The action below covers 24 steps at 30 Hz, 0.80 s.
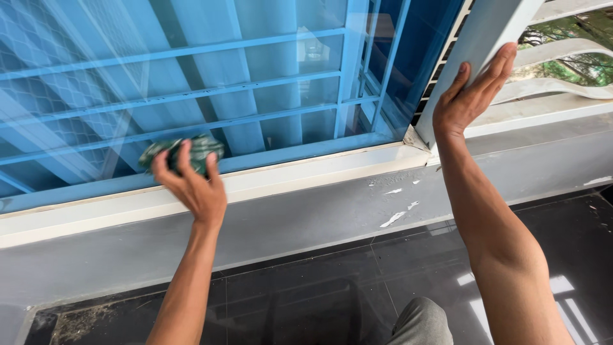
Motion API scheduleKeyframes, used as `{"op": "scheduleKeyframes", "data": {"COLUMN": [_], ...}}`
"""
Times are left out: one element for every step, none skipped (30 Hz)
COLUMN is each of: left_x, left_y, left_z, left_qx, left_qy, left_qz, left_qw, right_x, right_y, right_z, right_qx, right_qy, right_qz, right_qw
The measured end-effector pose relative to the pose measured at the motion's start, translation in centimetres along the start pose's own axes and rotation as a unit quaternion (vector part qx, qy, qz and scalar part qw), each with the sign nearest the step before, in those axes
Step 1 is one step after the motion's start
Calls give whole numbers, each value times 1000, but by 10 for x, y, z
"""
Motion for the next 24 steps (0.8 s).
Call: {"op": "scheduleKeyframes", "data": {"left_x": [-2,-5,-7,-9,-12,-15,-19,-24,-29,-37,-46,-58,-70,-82,-96,-112,-123,-132,-137,-138,-137,-137,-135,-127], "left_y": [3,8,11,19,31,48,62,77,94,110,129,147,166,184,207,228,237,245,249,254,256,254,251,246], "left_z": [6,9,12,6,-7,-25,-47,-70,-98,-126,-151,-176,-202,-227,-251,-271,-290,-305,-313,-314,-316,-315,-312,-301], "left_qx": [5,9,13,16,19,19,-8,-35,-72,-107,-136,-165,-174,-183,-104,-25,-83,-141,-198,-194,-190,-184,-126,-65], "left_qy": [9,16,23,42,61,81,116,152,191,231,253,274,296,318,360,400,397,391,384,384,383,381,390,398], "left_qz": [3,5,8,14,20,25,38,50,57,66,108,151,178,204,214,220,235,249,262,260,258,257,246,230], "left_qw": [1000,1000,1000,999,998,996,992,987,977,965,952,935,922,908,902,889,883,875,863,865,866,869,878,886], "right_x": [-1,-1,-2,0,1,3,5,6,7,6,7,7,8,8,9,10,10,11,13,13,13,12,11,12], "right_y": [1,1,0,-3,-4,-5,-6,-8,-9,-11,-11,-12,-13,-14,-15,-16,-18,-18,-19,-20,-20,-20,-22,-22], "right_z": [1,3,6,7,9,12,14,16,17,19,20,20,21,22,24,25,25,26,27,28,28,29,29,30], "right_qx": [-8,-7,-6,-8,-13,-21,-29,-21,-13,-5,-4,-4,-4,-1,2,4,8,14,20,25,30,38,37,41], "right_qy": [6,7,7,6,2,-2,-7,-3,1,6,7,8,10,7,5,2,2,1,1,0,-1,-2,-5,-10], "right_qz": [-2,-6,-10,-15,-11,-10,-8,-11,-13,-15,-12,-8,-5,-5,-6,-7,-6,-5,-5,-3,0,4,5,3], "right_qw": [1000,1000,1000,1000,1000,1000,1000,1000,1000,1000,1000,1000,1000,1000,1000,1000,1000,1000,1000,1000,1000,999,999,999]}}
Point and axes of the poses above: each hand's wrist, its own x-axis towards the middle knuckle, its own y-axis out of the palm, z = x × y, the point moved 7 cm from there along x, towards the middle knuckle, and after that the axes turned 14 degrees about -y, right-handed, at the moved point
